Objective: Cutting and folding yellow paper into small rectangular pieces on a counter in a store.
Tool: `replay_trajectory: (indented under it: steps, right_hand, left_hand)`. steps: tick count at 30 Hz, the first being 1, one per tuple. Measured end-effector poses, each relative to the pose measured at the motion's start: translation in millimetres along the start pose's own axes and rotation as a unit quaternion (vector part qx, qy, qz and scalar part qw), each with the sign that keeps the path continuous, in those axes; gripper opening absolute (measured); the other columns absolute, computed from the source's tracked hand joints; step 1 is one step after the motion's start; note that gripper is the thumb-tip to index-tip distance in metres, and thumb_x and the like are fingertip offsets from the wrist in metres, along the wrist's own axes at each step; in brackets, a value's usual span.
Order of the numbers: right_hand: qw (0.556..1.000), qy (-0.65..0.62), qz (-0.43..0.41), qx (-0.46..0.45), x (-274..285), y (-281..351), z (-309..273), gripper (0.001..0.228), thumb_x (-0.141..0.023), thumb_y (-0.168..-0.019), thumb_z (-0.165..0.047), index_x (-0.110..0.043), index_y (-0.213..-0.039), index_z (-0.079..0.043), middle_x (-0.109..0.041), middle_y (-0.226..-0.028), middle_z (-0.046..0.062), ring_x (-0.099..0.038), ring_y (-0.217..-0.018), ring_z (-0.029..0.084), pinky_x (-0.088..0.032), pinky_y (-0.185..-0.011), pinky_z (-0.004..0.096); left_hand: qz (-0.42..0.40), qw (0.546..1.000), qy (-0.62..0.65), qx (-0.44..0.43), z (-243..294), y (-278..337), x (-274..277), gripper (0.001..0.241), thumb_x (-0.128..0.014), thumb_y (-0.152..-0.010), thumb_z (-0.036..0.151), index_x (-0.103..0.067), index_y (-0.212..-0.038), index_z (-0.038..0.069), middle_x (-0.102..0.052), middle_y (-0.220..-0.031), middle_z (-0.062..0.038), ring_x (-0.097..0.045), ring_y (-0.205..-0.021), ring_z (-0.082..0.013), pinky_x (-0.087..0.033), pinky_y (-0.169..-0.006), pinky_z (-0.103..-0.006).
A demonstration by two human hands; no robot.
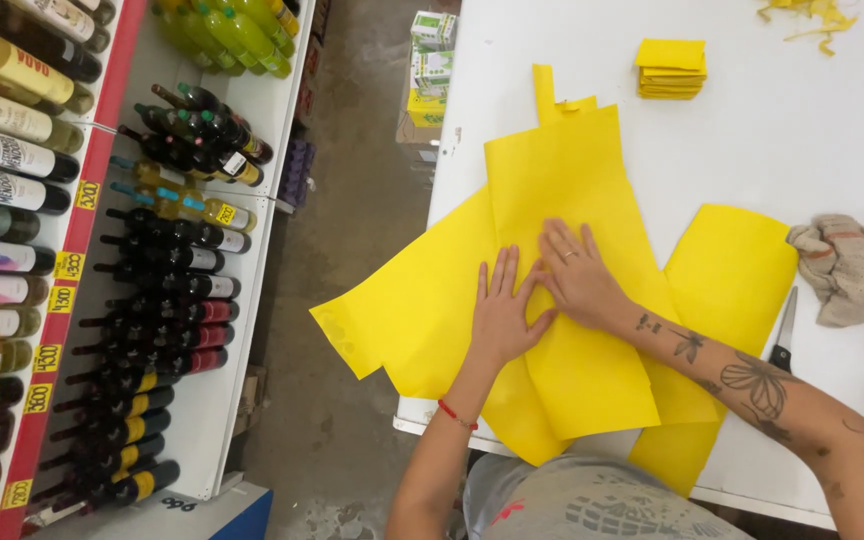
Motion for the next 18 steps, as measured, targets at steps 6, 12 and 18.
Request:
replay_trajectory:
  steps: [6,12,18]
  right_hand:
    - [0.990,0.050,-0.015,0.133,-19.4,-39.0,-32.2,0.065,-0.032,-0.106,-0.056,-0.051,-0.149,-0.011,-0.050,-0.156,0.007,-0.039,-0.150,0.021,-0.010,-0.129,0.056]
    - [0.992,0.029,-0.057,0.107,-13.3,-61.5,-26.4,0.060,-0.027,-0.112,-0.047,-0.051,-0.150,-0.009,-0.052,-0.156,0.008,-0.043,-0.149,0.019,-0.012,-0.129,0.052]
    - [0.996,0.029,-0.037,0.071,-29.3,-129.2,-6.6,0.061,-0.028,-0.113,-0.047,-0.048,-0.155,-0.007,-0.046,-0.161,0.010,-0.038,-0.152,0.022,-0.014,-0.128,0.051]
  left_hand:
    - [-0.039,0.999,0.003,0.030,1.1,-6.5,0.1,0.090,-0.050,-0.079,0.068,-0.043,-0.157,0.022,-0.031,-0.169,-0.006,-0.011,-0.161,-0.0273,0.007,-0.131,-0.0524]
    - [0.000,1.000,0.001,0.020,-6.4,-2.1,-17.2,0.079,-0.048,-0.088,0.067,-0.047,-0.154,0.023,-0.038,-0.164,-0.009,-0.020,-0.159,-0.0289,0.002,-0.133,-0.0529]
    - [-0.007,1.000,-0.003,0.012,1.4,-1.1,3.3,0.078,-0.041,-0.092,0.065,-0.036,-0.159,0.026,-0.022,-0.172,-0.012,-0.011,-0.162,-0.0300,0.000,-0.132,-0.0548]
Point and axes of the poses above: each hand's wrist, its own y-axis away from the middle knuckle, its own x-axis out of the back of the hand, z = x × y, the point moved 3 cm from there along -y, towards the middle knuckle
